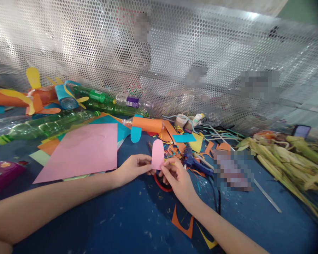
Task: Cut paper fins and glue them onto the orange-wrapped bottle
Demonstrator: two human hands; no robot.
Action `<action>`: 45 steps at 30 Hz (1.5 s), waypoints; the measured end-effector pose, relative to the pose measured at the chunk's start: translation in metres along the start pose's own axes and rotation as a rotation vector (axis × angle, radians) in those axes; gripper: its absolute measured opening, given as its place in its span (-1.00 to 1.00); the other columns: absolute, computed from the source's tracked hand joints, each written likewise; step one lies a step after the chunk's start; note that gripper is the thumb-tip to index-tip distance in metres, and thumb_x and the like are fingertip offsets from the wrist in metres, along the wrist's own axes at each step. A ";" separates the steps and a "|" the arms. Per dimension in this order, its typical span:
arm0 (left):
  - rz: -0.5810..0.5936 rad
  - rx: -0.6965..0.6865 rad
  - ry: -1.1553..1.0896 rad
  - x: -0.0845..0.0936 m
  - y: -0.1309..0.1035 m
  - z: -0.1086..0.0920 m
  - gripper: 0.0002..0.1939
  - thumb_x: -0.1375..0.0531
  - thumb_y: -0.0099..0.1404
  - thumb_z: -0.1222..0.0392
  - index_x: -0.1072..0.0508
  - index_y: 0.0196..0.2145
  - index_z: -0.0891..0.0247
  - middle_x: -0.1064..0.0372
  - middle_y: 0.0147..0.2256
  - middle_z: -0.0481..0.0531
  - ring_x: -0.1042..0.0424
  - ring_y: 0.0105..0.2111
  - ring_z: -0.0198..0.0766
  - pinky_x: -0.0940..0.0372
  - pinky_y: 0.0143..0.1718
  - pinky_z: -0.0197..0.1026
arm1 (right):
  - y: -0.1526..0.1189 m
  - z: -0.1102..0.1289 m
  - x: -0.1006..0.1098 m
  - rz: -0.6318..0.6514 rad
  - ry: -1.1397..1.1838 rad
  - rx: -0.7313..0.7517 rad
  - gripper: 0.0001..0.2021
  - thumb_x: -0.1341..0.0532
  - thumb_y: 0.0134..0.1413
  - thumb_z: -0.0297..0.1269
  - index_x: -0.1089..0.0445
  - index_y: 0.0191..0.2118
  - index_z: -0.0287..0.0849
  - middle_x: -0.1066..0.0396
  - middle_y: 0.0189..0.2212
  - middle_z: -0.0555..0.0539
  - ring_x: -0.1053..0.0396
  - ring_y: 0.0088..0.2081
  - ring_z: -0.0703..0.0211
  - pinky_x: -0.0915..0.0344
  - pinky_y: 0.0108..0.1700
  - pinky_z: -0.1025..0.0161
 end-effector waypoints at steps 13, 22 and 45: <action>0.041 -0.026 0.013 -0.002 -0.001 0.005 -0.79 -0.16 0.18 0.22 -0.43 -0.22 0.34 -0.44 -0.40 0.03 -0.40 -0.39 -0.32 -0.27 -0.28 -0.24 | 0.001 -0.002 0.003 -0.021 -0.058 0.025 -0.81 -0.11 0.11 -0.23 -0.11 -0.16 -0.07 -0.30 -0.48 0.08 -0.30 -0.57 0.33 -0.28 -0.56 0.39; 0.027 -0.020 0.018 0.000 -0.001 0.007 -0.79 -0.17 0.16 0.21 -0.42 -0.23 0.33 -0.42 -0.40 0.01 -0.39 -0.38 -0.30 -0.26 -0.26 -0.22 | 0.001 -0.002 0.002 -0.002 -0.054 0.038 -0.90 -0.10 0.10 -0.25 -0.15 -0.31 -0.10 -0.23 -0.46 0.07 -0.27 -0.56 0.35 -0.26 -0.56 0.40; 0.026 -0.077 0.052 -0.002 0.001 0.006 -0.84 -0.20 0.14 0.22 -0.43 -0.32 0.34 -0.40 -0.39 0.00 -0.36 -0.38 -0.32 -0.24 -0.26 -0.23 | -0.001 0.004 -0.002 0.040 -0.160 0.047 -0.85 -0.12 0.08 -0.20 -0.28 -0.24 -0.12 -0.35 -0.42 -0.02 -0.28 -0.50 0.23 -0.26 -0.48 0.31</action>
Point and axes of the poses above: each hand's wrist, its own y-axis towards the middle knuckle, its own x-axis out of the back of the hand, z = x × y, the point moved 6 cm from there along y, towards the middle knuckle
